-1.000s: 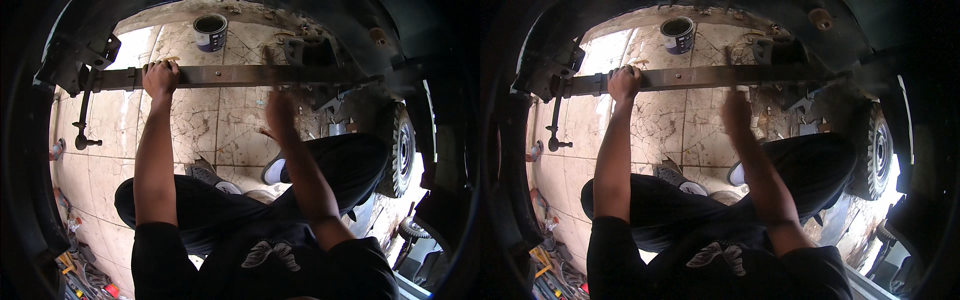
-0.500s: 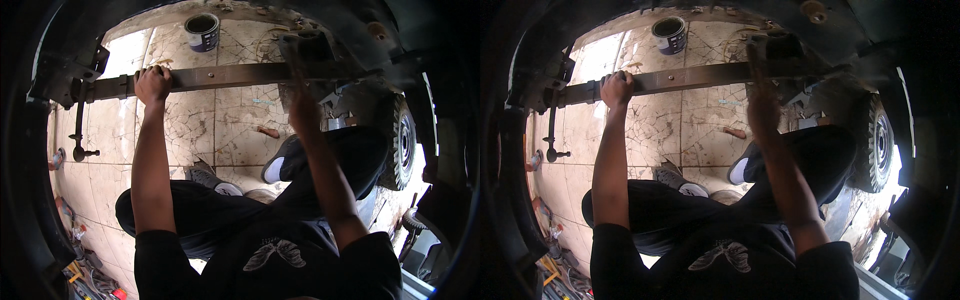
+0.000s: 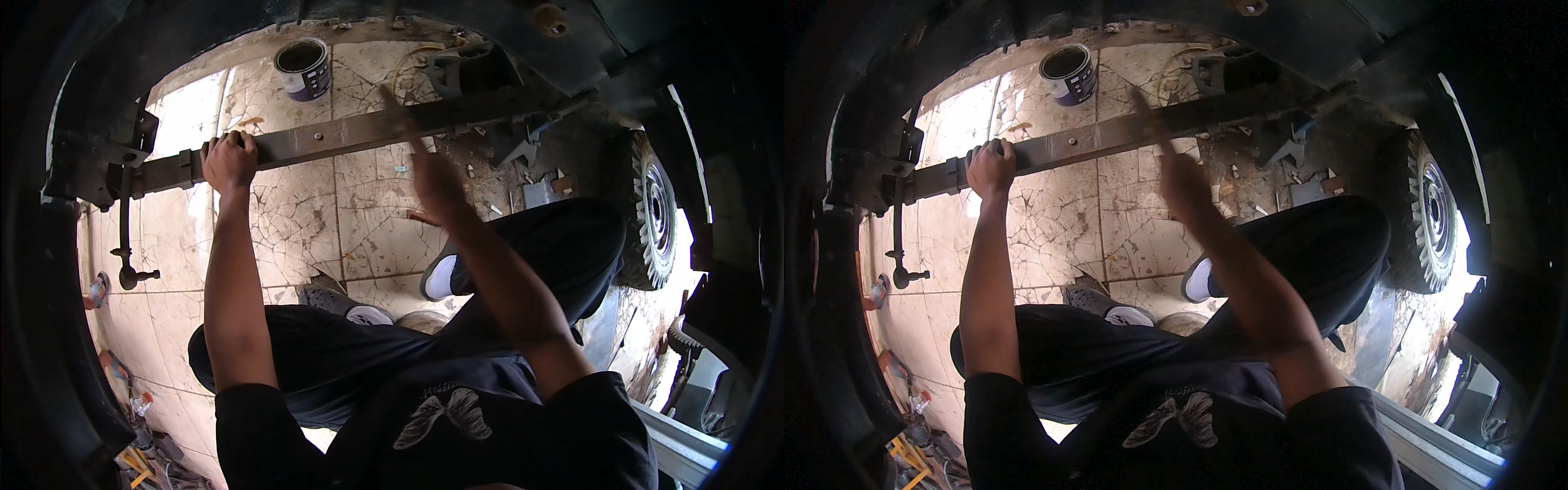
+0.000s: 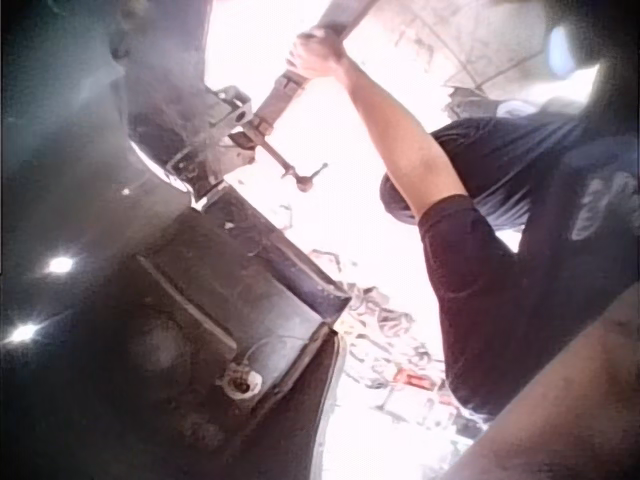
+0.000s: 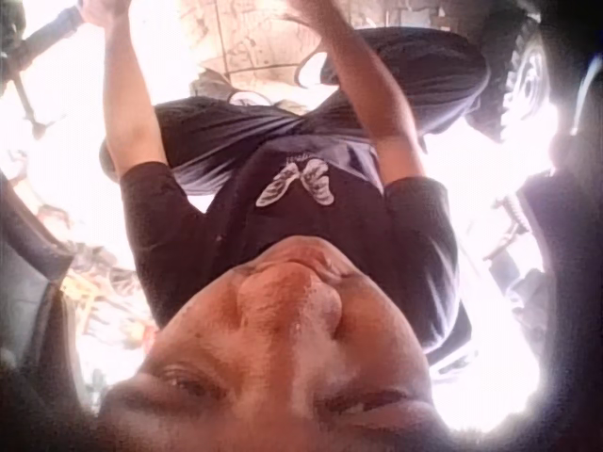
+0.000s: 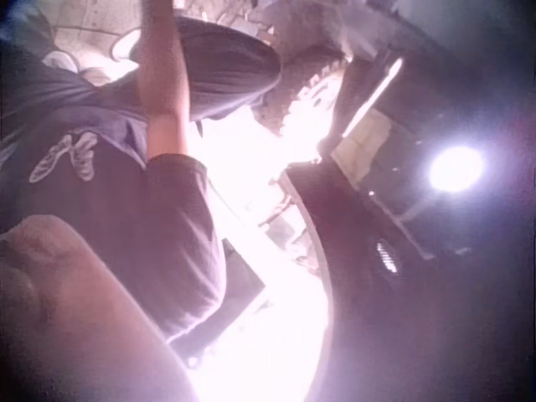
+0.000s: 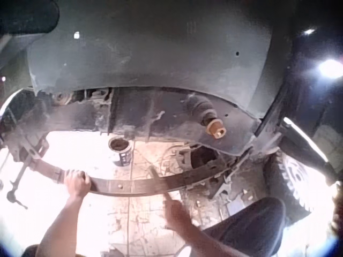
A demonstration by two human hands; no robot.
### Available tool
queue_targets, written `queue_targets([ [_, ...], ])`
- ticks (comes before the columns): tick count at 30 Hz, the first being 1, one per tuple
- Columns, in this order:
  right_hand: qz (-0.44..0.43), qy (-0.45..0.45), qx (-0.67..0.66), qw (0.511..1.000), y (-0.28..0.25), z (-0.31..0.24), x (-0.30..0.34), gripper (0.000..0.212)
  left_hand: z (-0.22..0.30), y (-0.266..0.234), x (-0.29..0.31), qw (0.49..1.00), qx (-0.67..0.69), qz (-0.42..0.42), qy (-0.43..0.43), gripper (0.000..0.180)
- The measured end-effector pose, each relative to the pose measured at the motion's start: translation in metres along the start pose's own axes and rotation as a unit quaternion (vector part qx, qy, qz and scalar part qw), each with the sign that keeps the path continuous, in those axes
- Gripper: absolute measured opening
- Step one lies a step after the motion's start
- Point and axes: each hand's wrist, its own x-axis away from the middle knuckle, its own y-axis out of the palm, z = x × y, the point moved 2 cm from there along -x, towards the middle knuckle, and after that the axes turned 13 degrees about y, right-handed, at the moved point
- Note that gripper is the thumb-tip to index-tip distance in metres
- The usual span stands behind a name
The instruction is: The person sits under a vehicle and repeatedly scrubs a metal frame section with a small abrasive tool, then briefly uses a hammer to tap the same area. The person continues scrubbing the frame throughout the clip.
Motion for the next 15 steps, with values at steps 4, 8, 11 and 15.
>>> queue_targets([
  [4, 0.078, 0.044, 0.038, 0.995, -0.077, 0.048, 0.013, 0.069, 0.001, -0.001, 0.001, 1.000, 0.008, 0.004, 0.004, 0.039],
  [8, 0.035, 0.063, -0.016, 0.997, -0.112, 0.034, 0.037, 0.065, 0.000, -0.002, 0.002, 1.000, 0.002, 0.001, -0.001, 0.039],
  [11, 0.097, 0.113, -0.043, 0.988, -0.113, 0.057, 0.060, 0.062, 0.000, -0.005, 0.001, 1.000, 0.004, -0.004, -0.011, 0.039],
  [15, 0.093, 0.089, -0.071, 0.989, -0.077, 0.080, 0.047, 0.059, 0.007, -0.005, 0.000, 1.000, -0.005, -0.001, -0.028, 0.039],
])
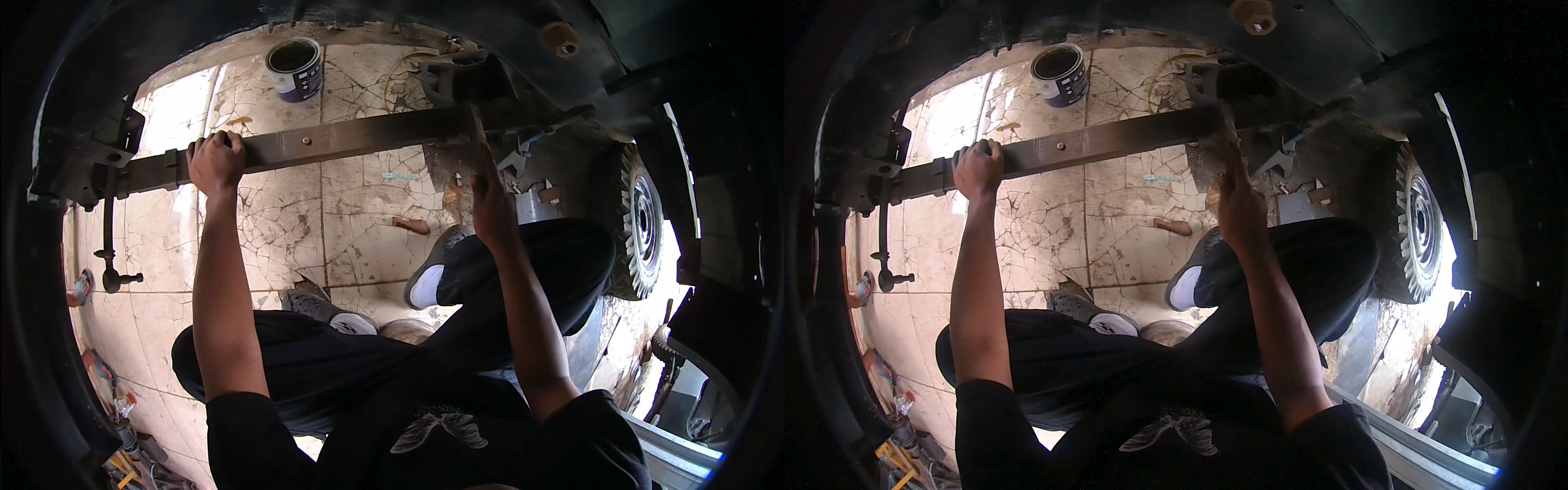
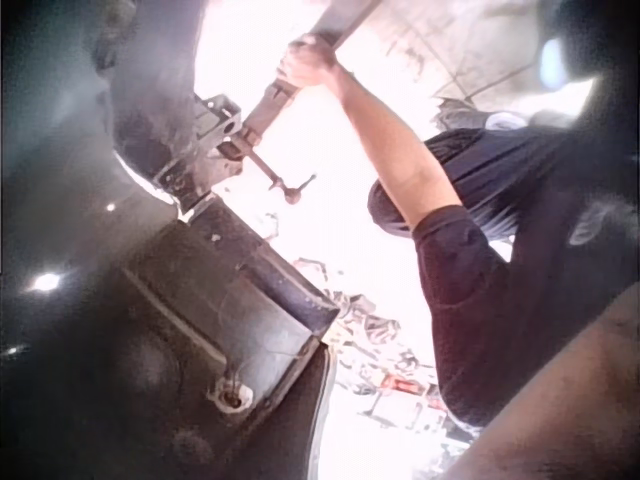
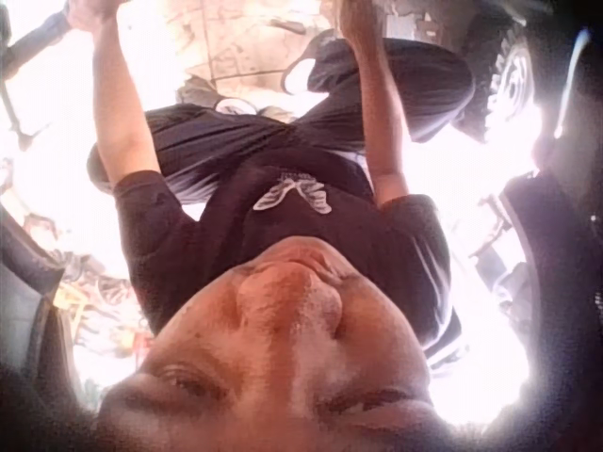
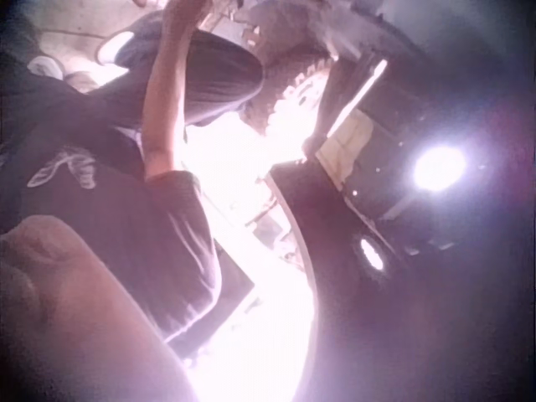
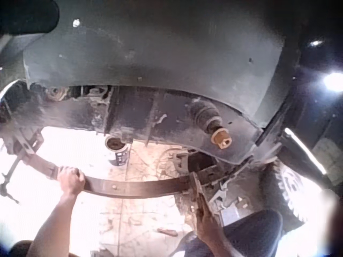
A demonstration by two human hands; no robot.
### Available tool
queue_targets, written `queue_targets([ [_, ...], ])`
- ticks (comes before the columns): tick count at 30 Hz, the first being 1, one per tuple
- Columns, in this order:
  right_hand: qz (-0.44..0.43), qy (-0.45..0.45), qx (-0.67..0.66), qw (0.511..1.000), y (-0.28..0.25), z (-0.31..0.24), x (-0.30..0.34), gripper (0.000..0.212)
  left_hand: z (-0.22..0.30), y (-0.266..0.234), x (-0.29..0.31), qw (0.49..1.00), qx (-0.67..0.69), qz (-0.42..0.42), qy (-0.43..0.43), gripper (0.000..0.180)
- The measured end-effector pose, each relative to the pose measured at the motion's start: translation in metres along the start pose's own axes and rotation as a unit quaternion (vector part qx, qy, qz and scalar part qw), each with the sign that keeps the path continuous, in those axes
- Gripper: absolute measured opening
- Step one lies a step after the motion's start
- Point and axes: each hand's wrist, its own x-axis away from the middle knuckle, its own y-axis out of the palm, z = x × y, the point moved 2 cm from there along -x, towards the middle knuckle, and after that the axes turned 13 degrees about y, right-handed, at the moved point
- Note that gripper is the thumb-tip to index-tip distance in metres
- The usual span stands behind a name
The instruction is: The person sits under a vehicle and repeatedly scrubs a metal frame section with a small abrasive tool, then briefly uses a hammer to tap the same area. The person continues scrubbing the frame throughout the clip.
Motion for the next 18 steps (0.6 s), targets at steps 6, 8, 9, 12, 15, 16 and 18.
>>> queue_targets([
  [6, -0.039, 0.038, 0.022, 0.998, 0.006, -0.040, -0.077, 0.066, -0.007, 0.005, -0.005, 1.000, -0.004, -0.026, 0.014, 0.041],
  [8, -0.025, 0.026, 0.028, 0.999, 0.003, -0.034, -0.075, 0.065, -0.005, 0.005, -0.005, 0.999, 0.010, -0.026, 0.022, 0.041],
  [9, -0.020, 0.018, 0.030, 0.999, 0.005, -0.031, -0.073, 0.065, -0.007, 0.004, -0.004, 0.999, 0.016, -0.026, 0.024, 0.041],
  [12, 0.033, -0.078, 0.035, 0.996, 0.005, -0.005, -0.039, 0.064, -0.008, 0.007, -0.004, 1.000, 0.011, -0.019, 0.020, 0.041],
  [15, -0.016, 0.009, 0.034, 0.999, -0.006, -0.015, 0.008, 0.068, -0.008, 0.001, -0.002, 1.000, 0.015, -0.020, 0.001, 0.041],
  [16, 0.000, -0.001, 0.029, 1.000, -0.003, -0.014, 0.008, 0.068, -0.008, 0.003, -0.001, 1.000, 0.015, -0.018, 0.003, 0.040],
  [18, 0.033, -0.022, 0.017, 0.999, 0.005, -0.013, 0.005, 0.069, -0.009, 0.004, -0.001, 1.000, 0.015, -0.011, 0.006, 0.040],
])
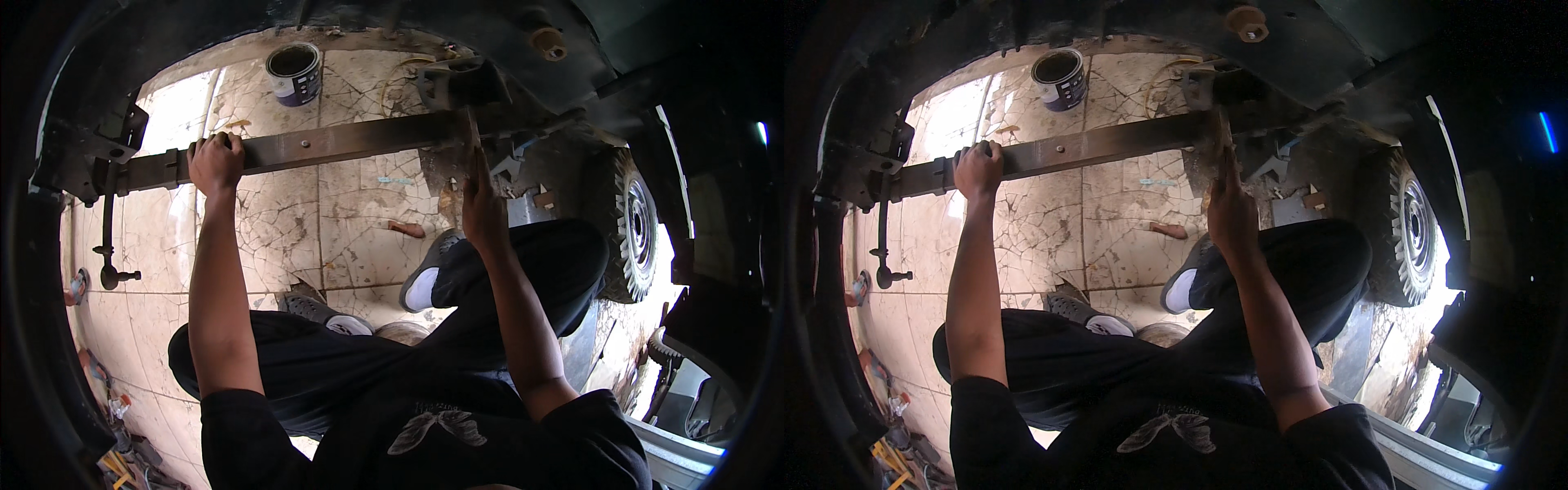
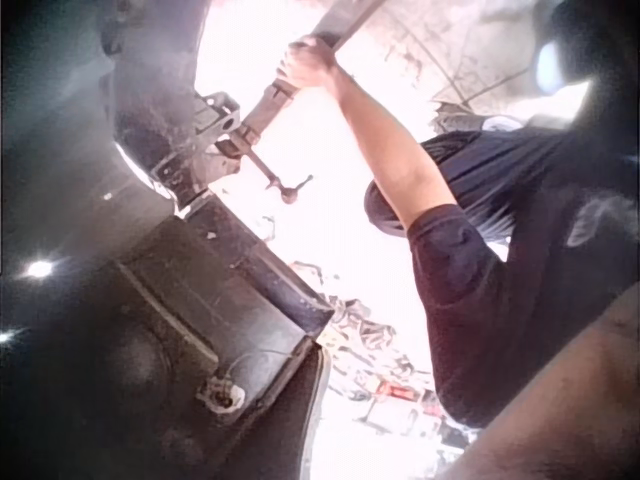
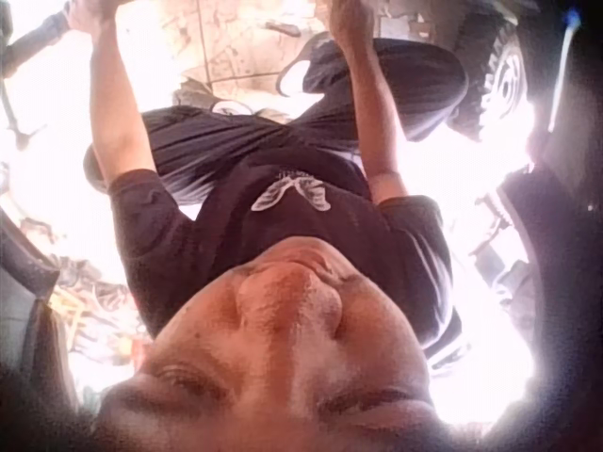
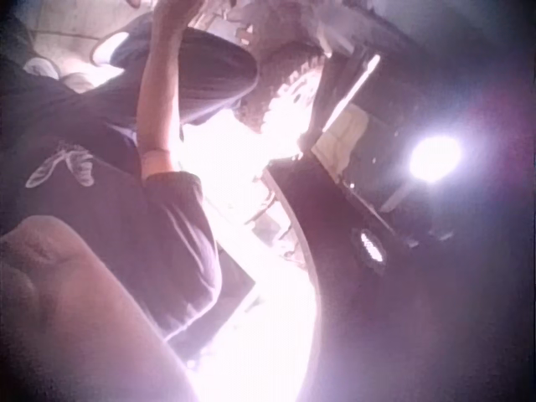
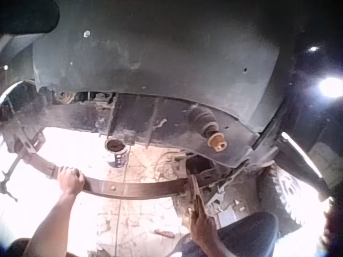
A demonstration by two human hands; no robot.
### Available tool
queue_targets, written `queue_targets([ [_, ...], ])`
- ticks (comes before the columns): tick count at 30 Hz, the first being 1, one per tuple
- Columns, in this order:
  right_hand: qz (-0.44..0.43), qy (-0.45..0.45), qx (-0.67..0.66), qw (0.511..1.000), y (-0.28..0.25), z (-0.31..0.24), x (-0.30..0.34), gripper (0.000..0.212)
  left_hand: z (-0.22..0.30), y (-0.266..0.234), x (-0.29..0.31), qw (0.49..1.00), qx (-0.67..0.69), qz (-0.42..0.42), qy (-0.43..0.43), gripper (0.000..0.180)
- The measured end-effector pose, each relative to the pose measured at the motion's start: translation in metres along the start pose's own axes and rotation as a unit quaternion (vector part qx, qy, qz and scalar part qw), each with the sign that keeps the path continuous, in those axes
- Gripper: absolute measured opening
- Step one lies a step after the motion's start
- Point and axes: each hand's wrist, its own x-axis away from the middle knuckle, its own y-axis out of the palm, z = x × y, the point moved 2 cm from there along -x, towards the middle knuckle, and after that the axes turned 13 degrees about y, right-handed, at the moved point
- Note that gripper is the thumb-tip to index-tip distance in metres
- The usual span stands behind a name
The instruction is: The person sits under a vehicle and repeatedly scrubs a metal frame section with a small abrasive tool, then briefly uses a hammer to tap the same area. The person continues scrubbing the frame throughout the clip.
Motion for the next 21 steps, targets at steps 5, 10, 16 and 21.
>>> queue_targets([
  [5, -0.048, 0.060, 0.034, 0.996, 0.021, -0.027, -0.077, 0.065, 0.005, -0.003, -0.003, 1.000, 0.001, -0.010, 0.004, 0.040],
  [10, -0.016, -0.032, 0.042, 0.998, 0.016, -0.001, -0.079, 0.066, 0.003, -0.001, -0.002, 1.000, -0.003, 0.004, 0.008, 0.039],
  [16, -0.031, 0.033, 0.043, 0.998, -0.011, 0.004, 0.017, 0.073, 0.002, -0.001, 0.000, 1.000, -0.006, 0.015, -0.001, 0.039],
  [21, -0.030, 0.052, 0.074, 0.995, 0.009, -0.010, -0.025, 0.073, 0.002, 0.001, -0.004, 1.000, 0.001, 0.012, 0.013, 0.040],
])
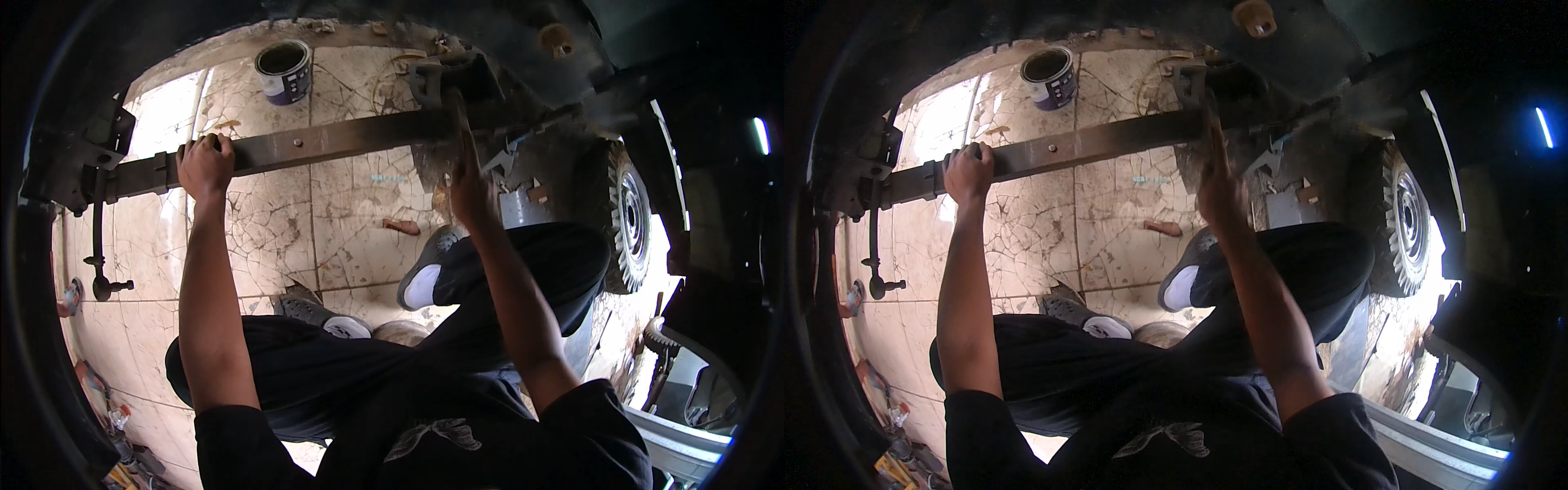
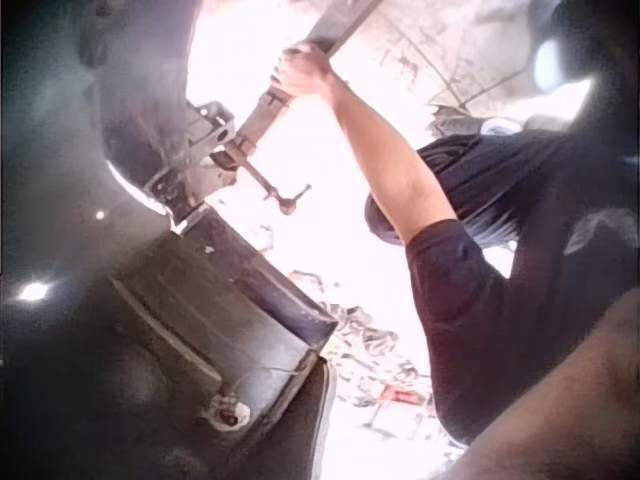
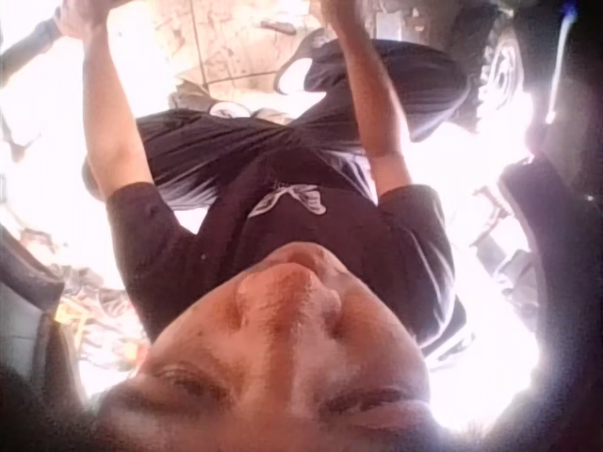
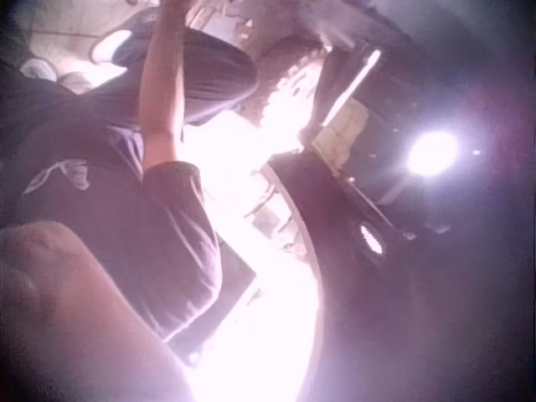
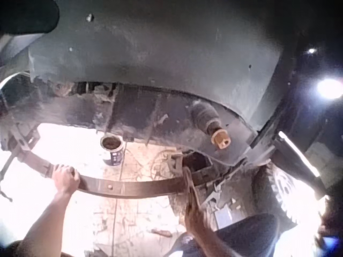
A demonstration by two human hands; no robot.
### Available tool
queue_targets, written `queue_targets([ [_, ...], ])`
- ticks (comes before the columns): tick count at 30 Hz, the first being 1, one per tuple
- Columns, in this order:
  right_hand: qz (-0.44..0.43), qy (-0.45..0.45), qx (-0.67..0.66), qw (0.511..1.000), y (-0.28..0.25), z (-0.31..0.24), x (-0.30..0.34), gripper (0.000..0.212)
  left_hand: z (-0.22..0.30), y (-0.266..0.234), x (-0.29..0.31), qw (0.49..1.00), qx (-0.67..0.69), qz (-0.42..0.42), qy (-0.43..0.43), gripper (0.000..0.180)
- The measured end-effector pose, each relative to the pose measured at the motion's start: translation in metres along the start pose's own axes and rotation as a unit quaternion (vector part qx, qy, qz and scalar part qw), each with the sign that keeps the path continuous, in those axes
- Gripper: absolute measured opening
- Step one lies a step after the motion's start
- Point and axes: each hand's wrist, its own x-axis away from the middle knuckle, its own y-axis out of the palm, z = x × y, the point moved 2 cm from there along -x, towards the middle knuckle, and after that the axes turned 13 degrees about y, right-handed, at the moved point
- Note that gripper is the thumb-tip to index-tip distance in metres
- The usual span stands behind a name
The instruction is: The person sits under a vehicle and repeatedly scrubs a metal frame section with a small abrasive tool, then briefly uses a hammer to tap the same area. The person continues scrubbing the frame throughout the clip.
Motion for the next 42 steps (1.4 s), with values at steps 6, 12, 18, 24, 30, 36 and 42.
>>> queue_targets([
  [6, -0.006, 0.009, -0.009, 1.000, 0.005, -0.018, -0.072, 0.070, 0.007, -0.008, 0.000, 0.999, -0.018, -0.043, 0.014, 0.039],
  [12, 0.000, -0.054, -0.074, 0.996, -0.004, 0.025, 0.022, 0.069, -0.001, -0.006, 0.005, 0.998, -0.043, -0.024, 0.037, 0.036],
  [18, -0.051, 0.079, 0.002, 0.996, -0.008, -0.014, 0.008, 0.073, 0.001, -0.005, 0.003, 1.000, -0.024, -0.012, 0.015, 0.035],
  [24, -0.026, 0.030, -0.007, 0.999, 0.007, -0.020, -0.074, 0.068, 0.008, -0.009, -0.001, 0.999, -0.025, -0.039, -0.008, 0.038],
  [30, 0.018, -0.053, -0.110, 0.992, 0.001, 0.028, 0.021, 0.069, 0.006, -0.005, 0.003, 1.000, -0.019, -0.012, 0.004, 0.040],
  [36, -0.019, 0.036, -0.026, 0.999, 0.005, 0.001, -0.005, 0.071, -0.003, 0.001, 0.006, 1.000, -0.015, 0.002, 0.013, 0.039],
  [42, 0.004, -0.016, -0.037, 0.999, 0.005, -0.027, -0.078, 0.070, 0.007, -0.006, 0.001, 0.999, -0.024, -0.039, -0.002, 0.040],
])
